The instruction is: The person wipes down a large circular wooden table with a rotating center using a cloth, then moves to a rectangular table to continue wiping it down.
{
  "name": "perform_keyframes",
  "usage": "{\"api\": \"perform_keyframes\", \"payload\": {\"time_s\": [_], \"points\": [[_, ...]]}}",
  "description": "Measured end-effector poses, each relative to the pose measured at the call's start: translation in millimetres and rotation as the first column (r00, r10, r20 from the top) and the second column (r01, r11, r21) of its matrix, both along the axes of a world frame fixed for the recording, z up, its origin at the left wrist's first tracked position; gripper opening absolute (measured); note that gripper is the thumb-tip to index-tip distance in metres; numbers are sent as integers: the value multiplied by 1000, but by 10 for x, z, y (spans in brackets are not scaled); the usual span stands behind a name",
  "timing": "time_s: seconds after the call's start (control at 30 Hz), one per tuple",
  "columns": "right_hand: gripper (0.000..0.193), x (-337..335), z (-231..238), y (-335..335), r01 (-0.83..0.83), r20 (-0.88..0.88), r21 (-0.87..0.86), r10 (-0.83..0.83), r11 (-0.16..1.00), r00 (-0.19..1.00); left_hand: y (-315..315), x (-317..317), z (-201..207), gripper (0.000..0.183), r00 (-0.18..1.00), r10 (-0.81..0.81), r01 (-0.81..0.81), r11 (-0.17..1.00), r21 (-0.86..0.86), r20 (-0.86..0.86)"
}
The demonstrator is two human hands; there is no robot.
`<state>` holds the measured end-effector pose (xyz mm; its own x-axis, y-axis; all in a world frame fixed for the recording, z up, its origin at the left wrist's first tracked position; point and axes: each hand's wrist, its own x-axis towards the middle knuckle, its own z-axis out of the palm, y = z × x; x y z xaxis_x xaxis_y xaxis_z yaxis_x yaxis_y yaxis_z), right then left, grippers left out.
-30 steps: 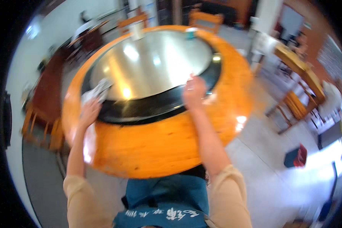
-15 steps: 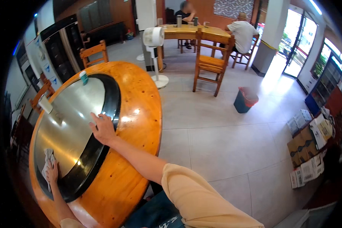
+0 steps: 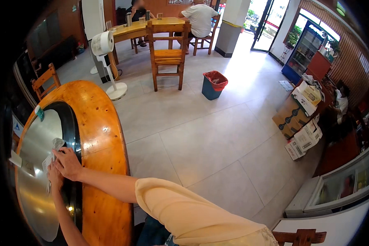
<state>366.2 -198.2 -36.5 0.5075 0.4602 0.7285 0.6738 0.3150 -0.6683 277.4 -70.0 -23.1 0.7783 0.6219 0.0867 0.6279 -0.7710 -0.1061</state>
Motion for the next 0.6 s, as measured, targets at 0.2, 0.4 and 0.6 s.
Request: {"api": "perform_keyframes", "payload": {"time_s": [0.2,0.4,0.6], "points": [[47,-49,16,3,25,8,16,-26,1000,1000,-381,-348,131,50,941,-300,309,950,-36,156],[43,-85,4,15,-25,5,61,25,998,1000,-611,-1066,427,54,926,-351,375,897,-233,138],[38,-43,29,9,-41,-83,114,51,993,995,-678,-1670,402,62,890,-89,345,773,-532,448]]}}
